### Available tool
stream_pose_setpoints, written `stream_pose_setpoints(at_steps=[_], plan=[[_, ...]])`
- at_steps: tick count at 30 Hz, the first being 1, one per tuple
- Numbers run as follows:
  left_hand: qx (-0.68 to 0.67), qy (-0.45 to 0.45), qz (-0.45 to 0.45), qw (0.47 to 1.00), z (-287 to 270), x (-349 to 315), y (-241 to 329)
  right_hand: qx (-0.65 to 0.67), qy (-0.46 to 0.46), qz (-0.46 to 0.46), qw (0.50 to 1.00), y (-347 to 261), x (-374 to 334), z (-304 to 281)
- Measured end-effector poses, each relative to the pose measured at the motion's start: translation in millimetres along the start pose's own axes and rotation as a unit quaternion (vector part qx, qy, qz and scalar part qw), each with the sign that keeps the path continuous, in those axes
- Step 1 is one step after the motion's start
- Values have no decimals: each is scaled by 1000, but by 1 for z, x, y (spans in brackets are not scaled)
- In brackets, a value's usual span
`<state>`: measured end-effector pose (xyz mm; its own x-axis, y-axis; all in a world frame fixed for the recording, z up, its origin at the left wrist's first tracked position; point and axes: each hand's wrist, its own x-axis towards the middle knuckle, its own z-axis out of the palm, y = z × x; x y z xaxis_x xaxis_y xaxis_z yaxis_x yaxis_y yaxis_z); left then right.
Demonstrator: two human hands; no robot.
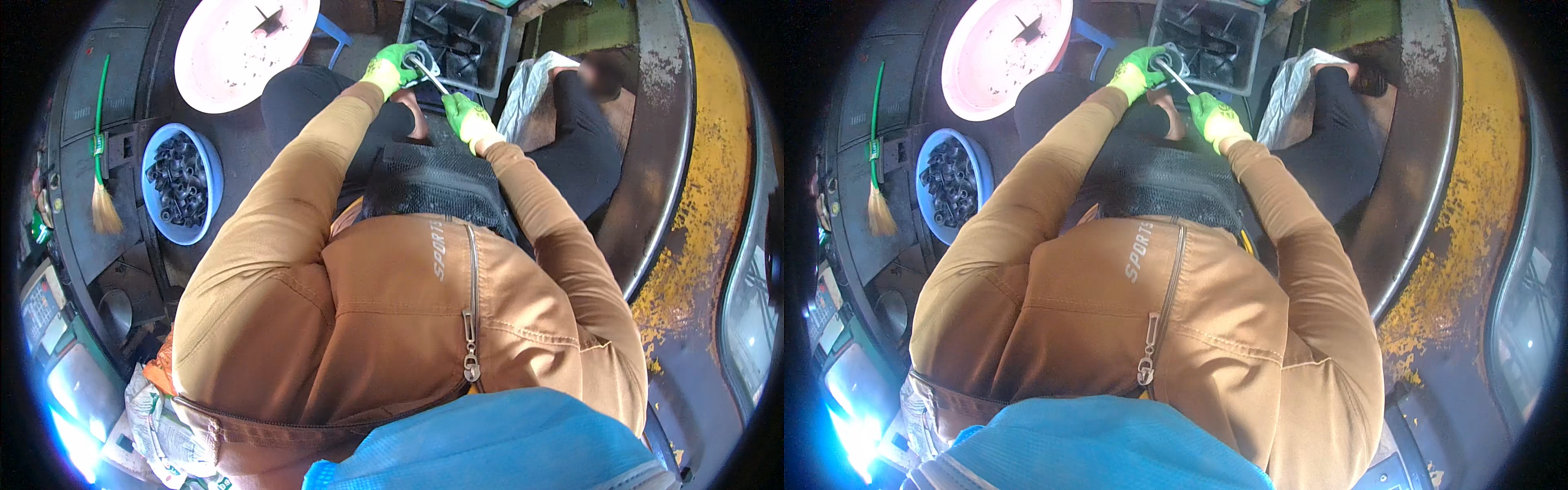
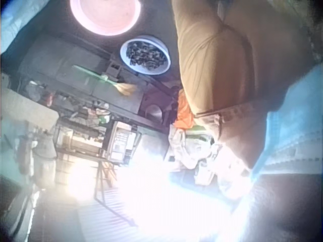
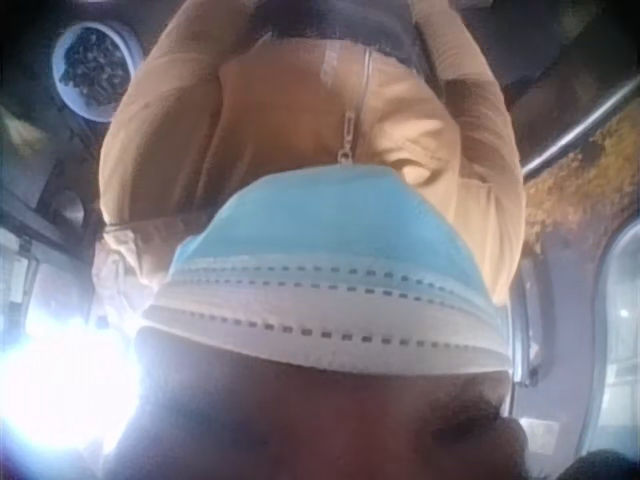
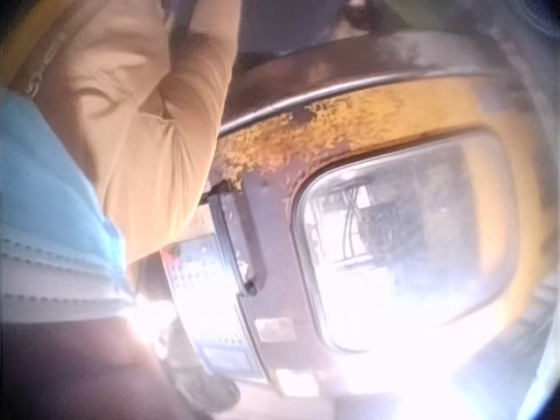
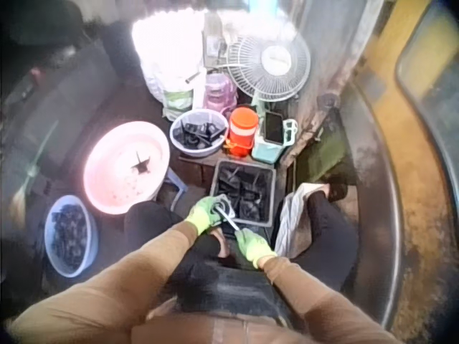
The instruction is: The person uses a metal hook to pick up small black metal parts from a tray and transfer them into a pink basin. The person repeatedly reaches into the tray, lifts parts with the hook, and places them into the basin.
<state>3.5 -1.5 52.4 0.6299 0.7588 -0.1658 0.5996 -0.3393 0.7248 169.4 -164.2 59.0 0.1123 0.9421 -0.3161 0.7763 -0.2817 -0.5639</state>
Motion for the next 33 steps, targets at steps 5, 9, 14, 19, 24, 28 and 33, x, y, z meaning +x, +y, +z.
stream_pose_setpoints(at_steps=[5, 9, 14, 19, 24, 28, 33], plan=[[-41, -54, -20, 997, -2, -4, 3, -28, -50, 53, 997, -7, -1, -11], [43, 6, -55, 998, -2, -5, 6, -48, -21, -15, 999, -7, 4, -14], [-11, 2, -8, 1000, -4, -2, 4, -44, -13, -35, 998, -2, 8, -12], [-22, 26, 11, 999, -1, -5, 1, -41, -43, 79, 995, -3, 8, -14], [-6, 12, -30, 999, 5, -1, -9, -1, -18, 10, 1000, -4, 8, -14], [-24, 38, 12, 999, 7, -1, -9, -19, -38, 38, 998, -8, 2, -17], [-41, 63, -102, 992, -33, 24, 9, 42, 134, -58, 988, -16, -10, -47]])
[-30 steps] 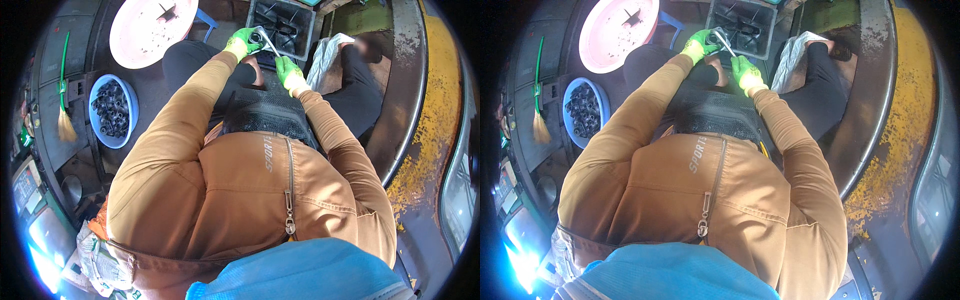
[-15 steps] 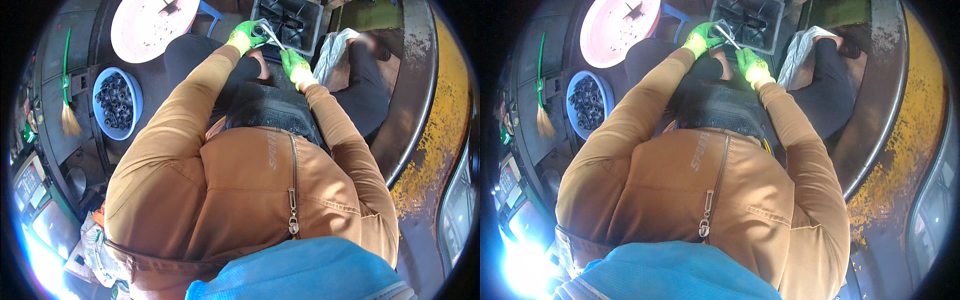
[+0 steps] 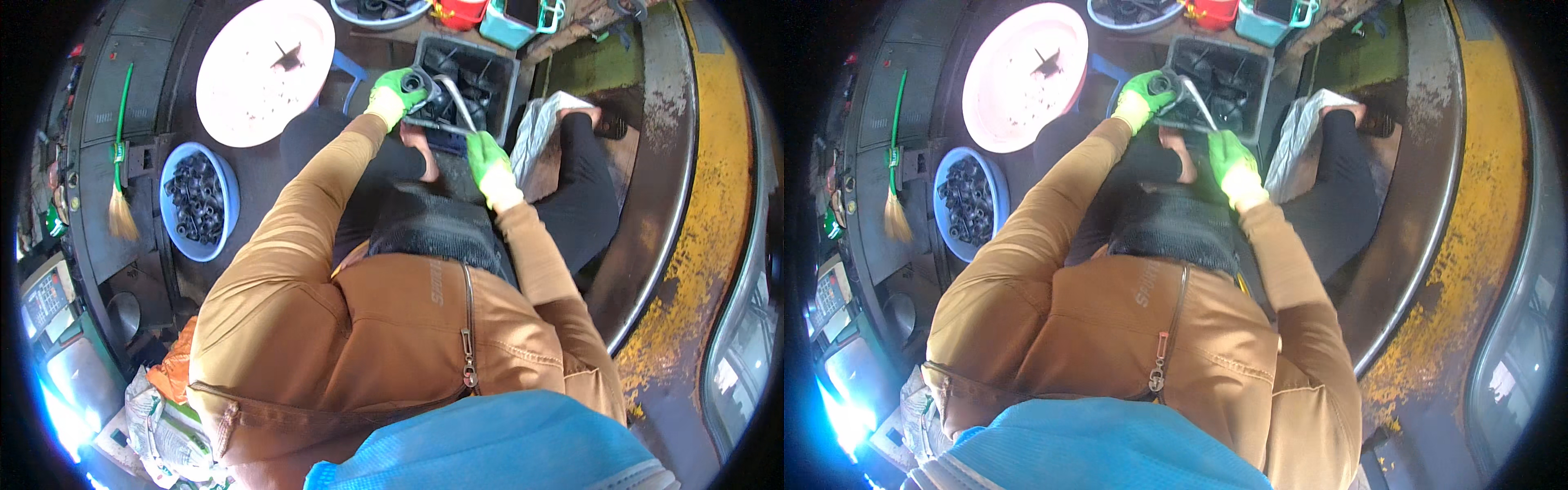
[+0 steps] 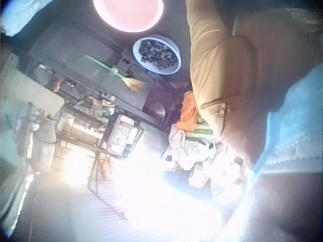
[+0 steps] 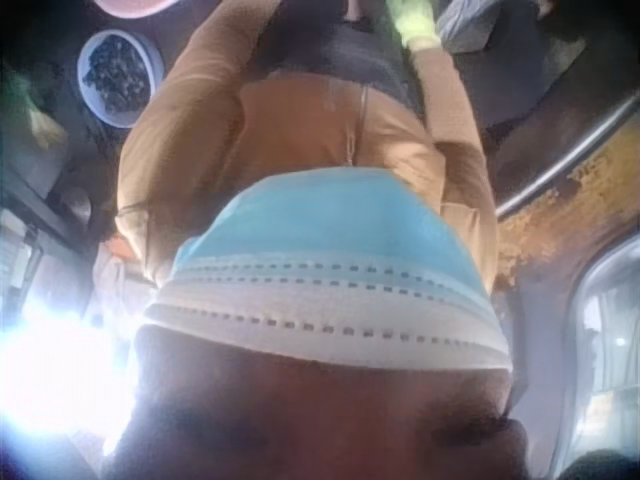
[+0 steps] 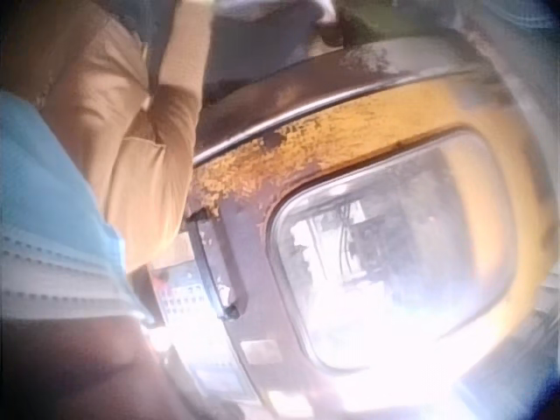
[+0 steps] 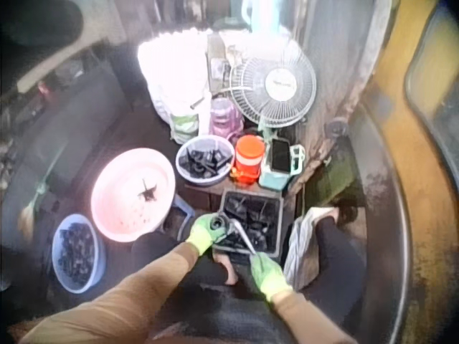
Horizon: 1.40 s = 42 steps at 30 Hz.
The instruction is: The person uses a metal hook to pick up small black metal parts from a tray and transfer them into a pink basin. The person repeatedly reaches into the tray, lifts parts with the hook, and places them into the basin.
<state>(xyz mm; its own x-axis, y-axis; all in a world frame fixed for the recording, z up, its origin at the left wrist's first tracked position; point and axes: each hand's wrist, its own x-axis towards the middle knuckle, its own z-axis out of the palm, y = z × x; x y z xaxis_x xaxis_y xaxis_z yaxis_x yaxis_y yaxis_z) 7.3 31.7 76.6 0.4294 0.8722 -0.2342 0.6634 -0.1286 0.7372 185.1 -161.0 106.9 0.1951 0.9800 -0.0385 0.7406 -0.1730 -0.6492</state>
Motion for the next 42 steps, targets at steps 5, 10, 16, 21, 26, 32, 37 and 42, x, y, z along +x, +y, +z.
stream_pose_setpoints(at_steps=[5, 10, 16, 21, 26, 32, 37, 42], plan=[[-209, 177, 19, 961, -57, 85, 26, 368, 34, 214, 904, -2, 8, -24], [-118, 302, 38, 945, -73, 129, 58, 521, 26, 267, 810, -7, 21, -17], [-682, -287, -147, 657, 18, -5, 129, 66, 107, 25, 992, -44, 17, -44], [-620, -256, 86, 736, 39, -31, 107, -64, 154, -186, 968, -86, -39, -167], [-627, -358, 28, 692, 24, -21, 36, -343, 654, -64, 671, -163, -206, -327], [-749, -196, -220, 593, 23, -24, 15, -234, 845, 30, 480, -193, -311, -379], [-775, -313, -134, 533, 14, -16, 20, 2, 814, -43, 580, -176, -299, -376], [-747, -289, -163, 575, -2, -15, 33, 149, 781, -52, 605, -159, -240, -394]])
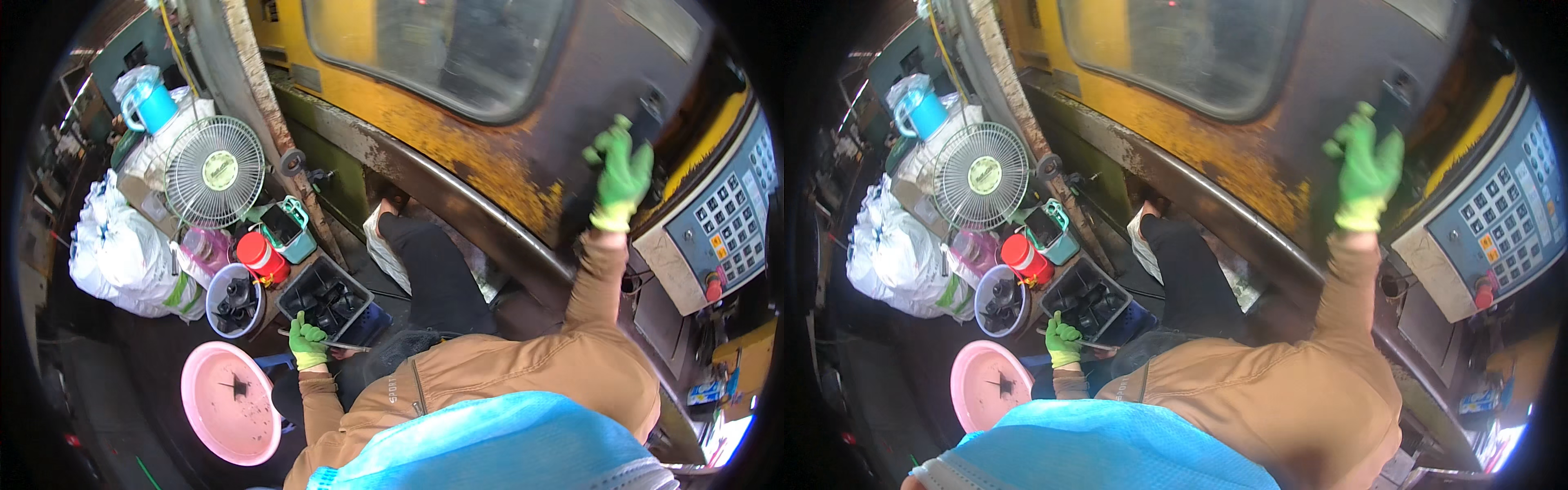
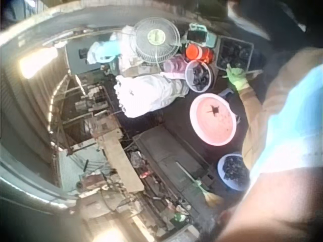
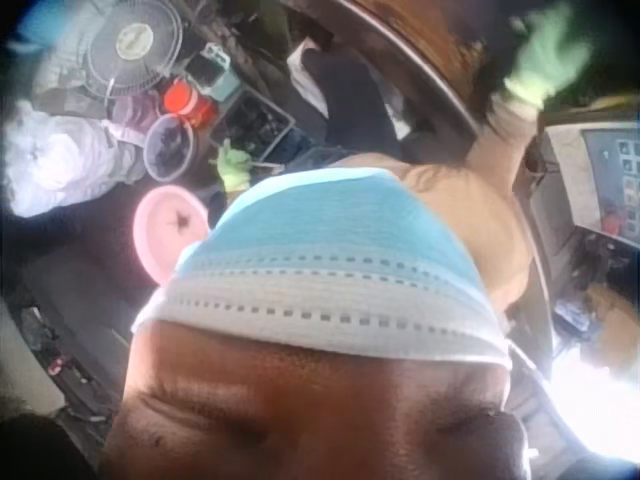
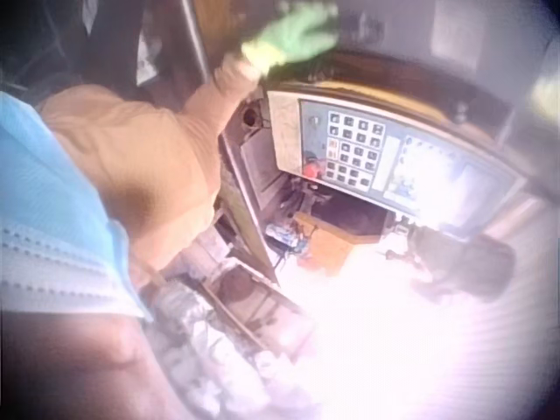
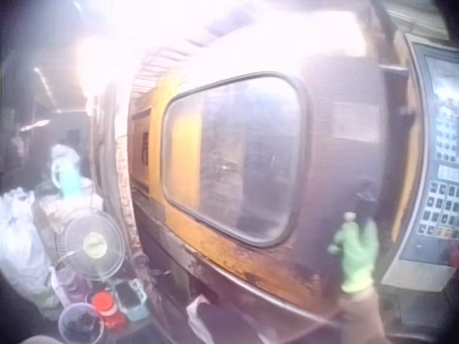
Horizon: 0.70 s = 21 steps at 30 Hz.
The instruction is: The person uses a metal hook to pick up small black metal parts from a tray and transfer them into a pink basin. The person repeatedly reaches into the tray, lifts parts with the hook, and places them into the basin.
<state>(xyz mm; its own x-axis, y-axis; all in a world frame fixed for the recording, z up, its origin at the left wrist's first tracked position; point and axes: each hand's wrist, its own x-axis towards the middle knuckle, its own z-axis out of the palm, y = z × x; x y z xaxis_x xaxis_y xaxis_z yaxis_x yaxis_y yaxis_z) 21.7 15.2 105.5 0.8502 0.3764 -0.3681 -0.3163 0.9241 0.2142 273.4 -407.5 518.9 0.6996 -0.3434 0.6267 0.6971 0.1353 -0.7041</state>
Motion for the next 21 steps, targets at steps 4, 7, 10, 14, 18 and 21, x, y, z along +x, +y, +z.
stream_pose_setpoints(at_steps=[4, 7, 10, 14, 18, 21], plan=[[49, 4, 37, 998, 46, 11, -10, 68, -220, 77, 970, 39, 13, 48], [7, -67, 20, 998, 88, 11, -12, 13, -206, 118, 971, 71, 22, 107], [40, -112, 33, 992, 121, 3, -6, -19, -228, 129, 965, 96, 28, 160], [1, -60, 27, 998, 142, -8, 10, -62, -333, 191, 921, 109, 48, 207], [78, 12, 107, 991, 133, -29, 35, -200, -597, 99, 770, 95, 122, 200], [98, 91, 180, 975, 112, -49, 58, -121, -452, 21, 884, 96, 220, 177]])
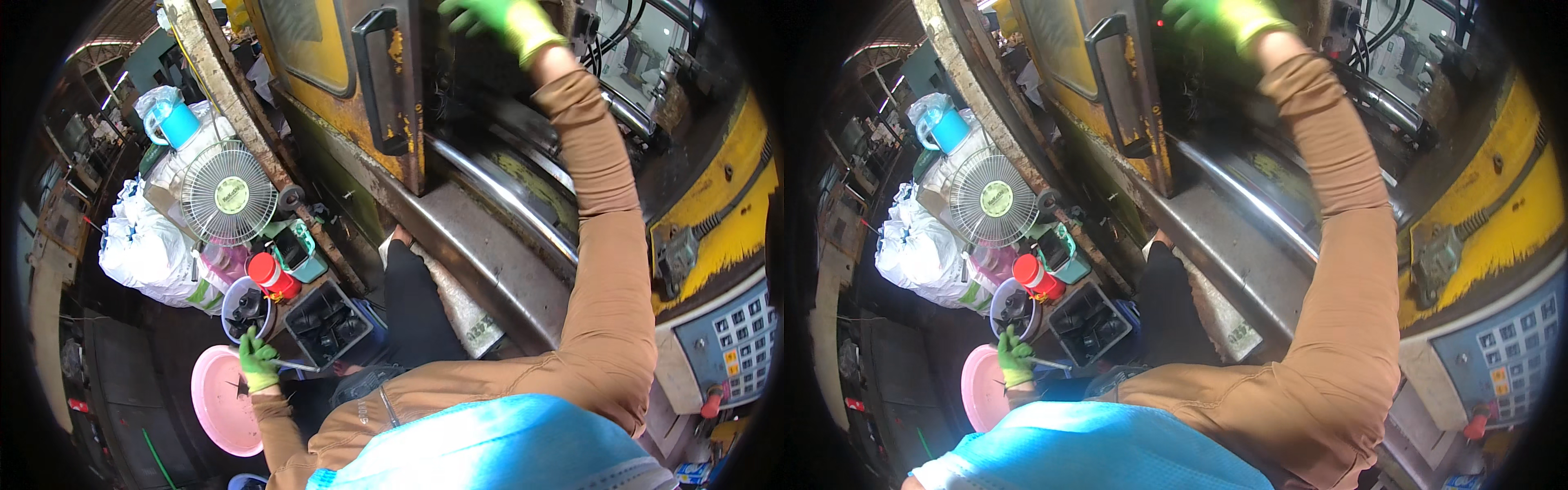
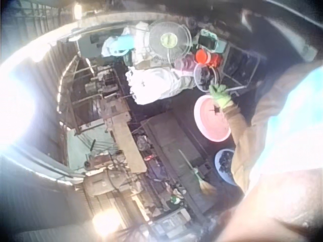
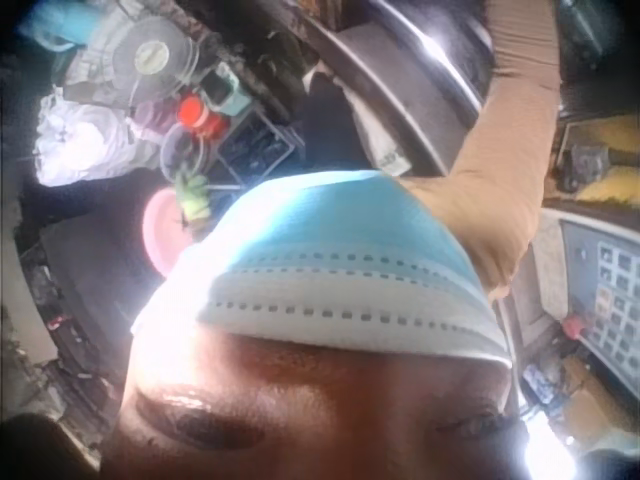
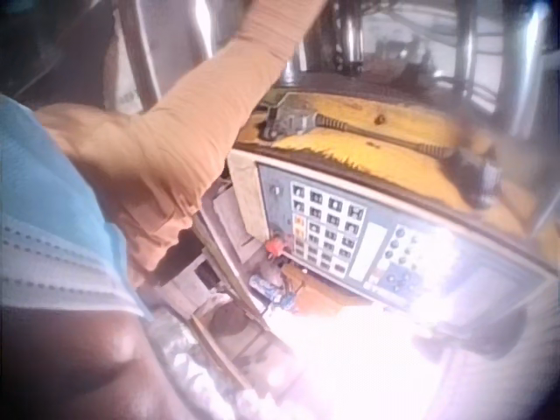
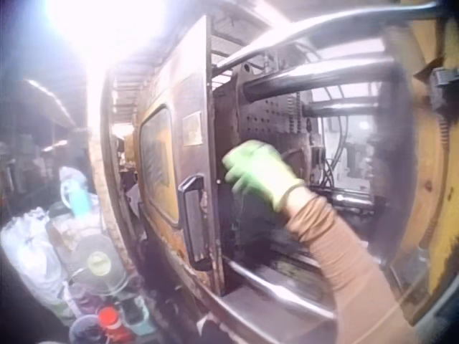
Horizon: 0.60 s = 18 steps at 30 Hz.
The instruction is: The person uses a metal hook to pick up small black metal parts from a tray and transfer them into a pink basin. The person repeatedly reaches into the tray, lifts parts with the hook, and places them into the basin.
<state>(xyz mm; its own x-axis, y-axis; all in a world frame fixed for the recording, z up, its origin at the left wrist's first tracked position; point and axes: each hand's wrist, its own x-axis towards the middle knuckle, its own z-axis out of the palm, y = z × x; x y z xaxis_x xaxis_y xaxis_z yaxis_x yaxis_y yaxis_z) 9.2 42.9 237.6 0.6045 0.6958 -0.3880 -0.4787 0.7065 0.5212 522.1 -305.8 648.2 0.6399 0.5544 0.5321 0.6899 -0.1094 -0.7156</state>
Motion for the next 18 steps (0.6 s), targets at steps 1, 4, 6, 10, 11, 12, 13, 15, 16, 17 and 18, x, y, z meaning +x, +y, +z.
stream_pose_setpoints(at_steps=[1, 4, 6, 10, 11, 12, 13, 15, 16, 17, 18], plan=[[-13, -2, 10, 1000, -10, -2, 7, 13, 150, -52, 987, 15, 11, -35], [20, 91, 70, 993, -33, -4, 21, -284, 389, -45, 875, 82, 33, -145], [63, 111, 87, 988, -36, -3, 26, -342, 396, 44, 851, 145, 37, -189], [110, 122, 120, 979, 0, 13, 30, -310, 379, 155, 858, 243, 42, -232], [120, 98, 125, 980, 17, 18, 31, -298, 388, 164, 856, 257, 47, -237], [162, 114, 135, 971, 35, 24, 31, -298, 376, 168, 861, 267, 52, -242], [188, 97, 136, 968, 53, 30, 30, -325, 374, 158, 854, 273, 58, -245], [199, 60, 126, 970, 85, 39, 23, -371, 374, 154, 836, 280, 68, -250], [205, 63, 110, 970, 100, 44, 20, -393, 364, 178, 826, 281, 72, -252], [194, 44, 85, 976, 112, 48, 15, -413, 358, 194, 814, 281, 75, -254], [199, 49, 65, 977, 123, 54, 6, -434, 351, 210, 803, 282, 77, -255]])
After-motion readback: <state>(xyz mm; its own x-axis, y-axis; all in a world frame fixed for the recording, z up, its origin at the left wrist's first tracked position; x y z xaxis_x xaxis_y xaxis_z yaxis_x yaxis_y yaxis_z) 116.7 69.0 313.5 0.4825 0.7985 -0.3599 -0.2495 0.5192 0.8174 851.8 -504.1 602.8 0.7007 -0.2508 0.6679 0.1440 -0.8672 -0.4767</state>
